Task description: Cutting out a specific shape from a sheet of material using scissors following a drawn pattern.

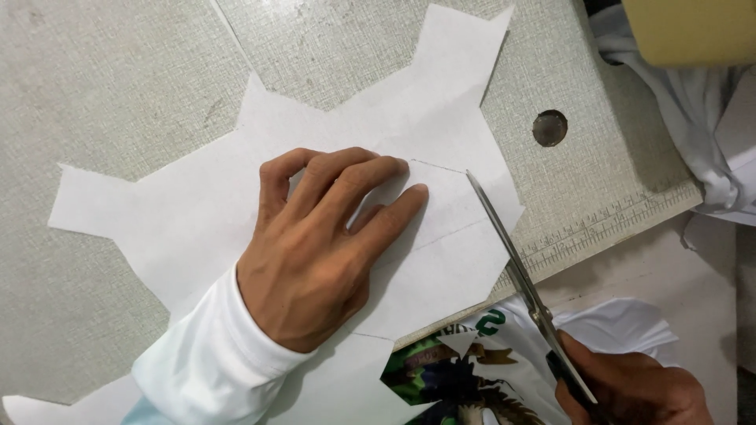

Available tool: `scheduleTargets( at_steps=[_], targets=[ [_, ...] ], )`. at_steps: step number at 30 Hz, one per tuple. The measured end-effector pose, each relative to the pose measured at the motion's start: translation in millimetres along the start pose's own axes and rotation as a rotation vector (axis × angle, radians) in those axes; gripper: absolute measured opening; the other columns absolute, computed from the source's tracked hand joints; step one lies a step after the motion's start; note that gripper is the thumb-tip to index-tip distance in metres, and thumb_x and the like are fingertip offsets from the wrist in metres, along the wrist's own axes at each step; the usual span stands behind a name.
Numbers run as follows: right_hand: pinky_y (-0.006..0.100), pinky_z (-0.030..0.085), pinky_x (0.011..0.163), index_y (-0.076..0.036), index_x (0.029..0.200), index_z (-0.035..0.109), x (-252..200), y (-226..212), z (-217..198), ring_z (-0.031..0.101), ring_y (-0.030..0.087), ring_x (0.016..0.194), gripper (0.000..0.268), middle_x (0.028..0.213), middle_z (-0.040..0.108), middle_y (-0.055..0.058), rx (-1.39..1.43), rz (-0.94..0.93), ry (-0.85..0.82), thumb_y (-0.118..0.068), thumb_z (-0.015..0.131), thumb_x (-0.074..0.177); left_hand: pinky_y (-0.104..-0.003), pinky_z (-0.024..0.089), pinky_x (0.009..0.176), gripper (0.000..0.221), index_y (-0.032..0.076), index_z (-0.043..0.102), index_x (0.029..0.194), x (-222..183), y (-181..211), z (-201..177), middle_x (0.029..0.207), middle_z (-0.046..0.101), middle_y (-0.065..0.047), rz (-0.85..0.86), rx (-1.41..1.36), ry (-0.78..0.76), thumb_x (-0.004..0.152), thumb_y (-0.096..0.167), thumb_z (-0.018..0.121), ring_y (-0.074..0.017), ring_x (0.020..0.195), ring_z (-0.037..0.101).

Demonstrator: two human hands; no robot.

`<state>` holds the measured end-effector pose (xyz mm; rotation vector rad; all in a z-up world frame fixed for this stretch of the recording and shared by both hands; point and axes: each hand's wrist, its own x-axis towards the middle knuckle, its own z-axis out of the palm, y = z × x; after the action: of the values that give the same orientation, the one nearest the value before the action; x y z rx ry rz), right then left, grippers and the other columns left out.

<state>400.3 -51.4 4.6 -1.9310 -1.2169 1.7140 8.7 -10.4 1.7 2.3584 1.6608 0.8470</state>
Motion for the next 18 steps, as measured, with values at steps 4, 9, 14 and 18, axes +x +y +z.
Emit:
scheduleTargets(
  at_steps=[4, 9, 14, 18],
  targets=[
    [0.038, 0.040, 0.044, 0.009, 0.140, 0.070, 0, -16, 9, 0.053, 0.026, 0.047, 0.069, 0.057, 0.066, 0.020, 0.165, -0.139, -0.191, -0.012, 0.078, 0.075, -0.050, 0.037, 0.098, 0.032, 0.006, 0.068, 0.119, 0, 1, 0, 0.122, 0.066, -0.016, -0.004, 0.000, 0.006, 0.095, -0.011, 0.056, -0.0337, 0.111, 0.065],
    [0.030, 0.049, 0.059, 0.007, 0.140, 0.069, 2, -11, 5, 0.067, 0.023, 0.058, 0.073, 0.073, 0.082, 0.021, 0.025, -0.124, -0.161, 0.007, 0.080, 0.067, -0.050, 0.036, 0.098, 0.034, 0.005, 0.068, 0.119, -1, 0, 0, 0.122, 0.066, -0.016, 0.000, -0.005, 0.002, 0.092, -0.012, 0.054, -0.0338, 0.111, 0.065],
    [0.024, 0.032, 0.083, 0.003, 0.132, 0.076, -3, 6, 1, 0.071, 0.018, 0.068, 0.081, 0.081, 0.091, 0.019, -0.193, -0.129, 0.010, 0.023, 0.086, 0.055, -0.051, 0.037, 0.098, 0.032, 0.005, 0.068, 0.118, 0, -1, 2, 0.122, 0.066, -0.016, -0.007, -0.020, 0.014, 0.094, -0.011, 0.055, -0.0341, 0.111, 0.066],
    [0.034, 0.038, 0.042, 0.008, 0.149, 0.060, 5, 13, -11, 0.047, 0.022, 0.039, 0.063, 0.057, 0.055, 0.018, 0.266, 0.041, -0.169, 0.011, 0.053, 0.086, -0.048, 0.042, 0.093, 0.021, 0.007, 0.068, 0.115, -3, -4, -4, 0.120, 0.067, -0.016, -0.010, 0.125, 0.088, 0.097, -0.002, 0.065, -0.0342, 0.109, 0.067]
  ],
)
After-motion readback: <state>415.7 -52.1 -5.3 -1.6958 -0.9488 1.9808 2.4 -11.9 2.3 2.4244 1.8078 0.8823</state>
